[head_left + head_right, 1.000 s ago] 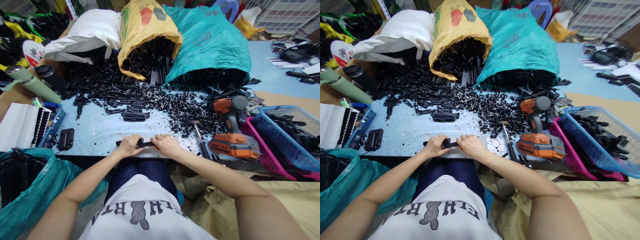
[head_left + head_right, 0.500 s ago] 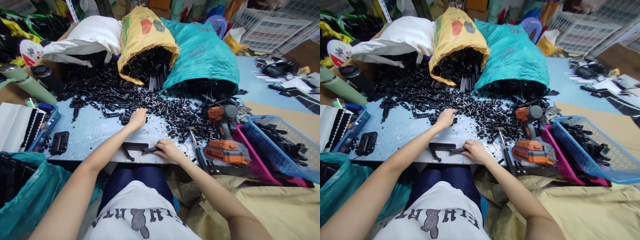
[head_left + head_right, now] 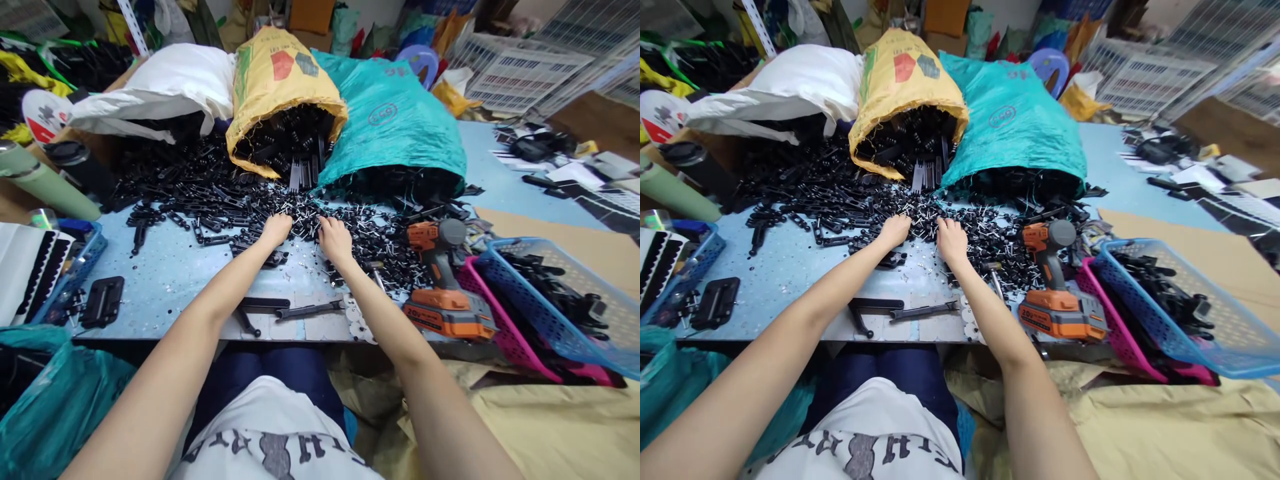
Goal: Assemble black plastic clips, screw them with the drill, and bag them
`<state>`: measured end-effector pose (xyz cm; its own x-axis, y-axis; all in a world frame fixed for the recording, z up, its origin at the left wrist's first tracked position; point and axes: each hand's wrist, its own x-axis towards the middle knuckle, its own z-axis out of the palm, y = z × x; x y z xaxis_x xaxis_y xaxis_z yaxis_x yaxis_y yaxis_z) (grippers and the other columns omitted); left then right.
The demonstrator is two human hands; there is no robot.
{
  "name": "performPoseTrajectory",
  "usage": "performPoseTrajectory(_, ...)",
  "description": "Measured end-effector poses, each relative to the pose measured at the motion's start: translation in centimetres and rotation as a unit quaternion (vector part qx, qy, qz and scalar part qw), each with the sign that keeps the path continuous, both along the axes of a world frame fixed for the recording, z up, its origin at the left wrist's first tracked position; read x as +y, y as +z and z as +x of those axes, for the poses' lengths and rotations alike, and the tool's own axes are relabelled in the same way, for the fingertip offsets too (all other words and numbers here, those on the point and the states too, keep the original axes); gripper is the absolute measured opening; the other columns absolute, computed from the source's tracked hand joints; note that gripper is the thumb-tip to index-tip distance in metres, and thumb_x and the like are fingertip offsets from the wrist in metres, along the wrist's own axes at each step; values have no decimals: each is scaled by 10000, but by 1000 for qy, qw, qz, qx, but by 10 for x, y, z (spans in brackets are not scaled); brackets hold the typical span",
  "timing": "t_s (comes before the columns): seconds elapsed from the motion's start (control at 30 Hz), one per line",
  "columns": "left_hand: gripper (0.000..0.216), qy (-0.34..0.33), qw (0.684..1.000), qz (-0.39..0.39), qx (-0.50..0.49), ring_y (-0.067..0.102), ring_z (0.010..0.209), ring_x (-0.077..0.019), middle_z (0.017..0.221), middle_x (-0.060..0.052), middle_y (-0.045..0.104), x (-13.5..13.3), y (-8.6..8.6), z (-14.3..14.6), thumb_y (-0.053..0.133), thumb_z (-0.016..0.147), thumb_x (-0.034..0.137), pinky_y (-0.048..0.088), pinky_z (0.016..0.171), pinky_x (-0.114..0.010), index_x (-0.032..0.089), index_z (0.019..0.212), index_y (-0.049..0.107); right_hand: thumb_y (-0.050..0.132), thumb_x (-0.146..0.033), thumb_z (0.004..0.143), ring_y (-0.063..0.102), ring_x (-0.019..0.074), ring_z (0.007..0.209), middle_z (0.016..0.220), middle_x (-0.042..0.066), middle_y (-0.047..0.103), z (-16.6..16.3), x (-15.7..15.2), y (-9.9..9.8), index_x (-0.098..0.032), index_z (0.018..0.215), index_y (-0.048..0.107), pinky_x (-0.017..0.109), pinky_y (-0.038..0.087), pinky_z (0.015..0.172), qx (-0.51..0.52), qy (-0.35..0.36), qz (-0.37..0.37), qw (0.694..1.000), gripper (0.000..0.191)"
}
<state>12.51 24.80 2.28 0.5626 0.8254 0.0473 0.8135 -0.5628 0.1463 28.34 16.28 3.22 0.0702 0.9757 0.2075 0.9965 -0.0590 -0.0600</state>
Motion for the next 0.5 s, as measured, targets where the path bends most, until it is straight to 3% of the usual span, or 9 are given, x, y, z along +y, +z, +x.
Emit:
performPoseTrajectory(0.07, 301, 7, 1000, 9, 0, 539, 1014, -247, 1070, -177, 580, -5, 5, -4, 320, 855, 41, 430, 839, -360, 69, 1052, 547, 375, -182, 890, 475, 272, 1000, 1130, 165, 552, 1, 19, 2, -147, 1232, 505, 343, 408, 756, -16, 6, -35, 999, 368)
performPoseTrajectory(0.17, 317, 9, 1000, 21, -8, 532, 1036, -234, 1074, -159, 581, -21, 18, -20, 295, 866, 41, 420, 855, -337, 86, 1074, 531, 408, -147, 861, 509, 258, 961, 1038, 164, 589, 4, 25, 3, -127, 1126, 575, 338, 404, 779, -13, 17, -52, 998, 314)
performPoseTrajectory(0.33, 277, 30, 998, 32, -51, 553, 1018, -219, 1066, -111, 605, -81, 40, -97, 284, 935, 213, 405, 863, -313, 149, 1095, 501, 447, -220, 866, 549, 240, 949, 998, 140, 626, 14, -10, -2, -129, 1009, 631, 338, 418, 825, 89, 40, 9, 995, 250)
performPoseTrajectory(0.5, 274, 16, 988, -148, 46, 614, 851, -217, 915, -56, 653, -141, 46, -180, 307, 922, 356, 423, 699, -292, 202, 970, 528, 550, -320, 825, 601, 171, 703, 778, 59, 673, 3, -53, -7, -156, 825, 657, 290, 459, 684, 283, 53, -18, 958, 196)
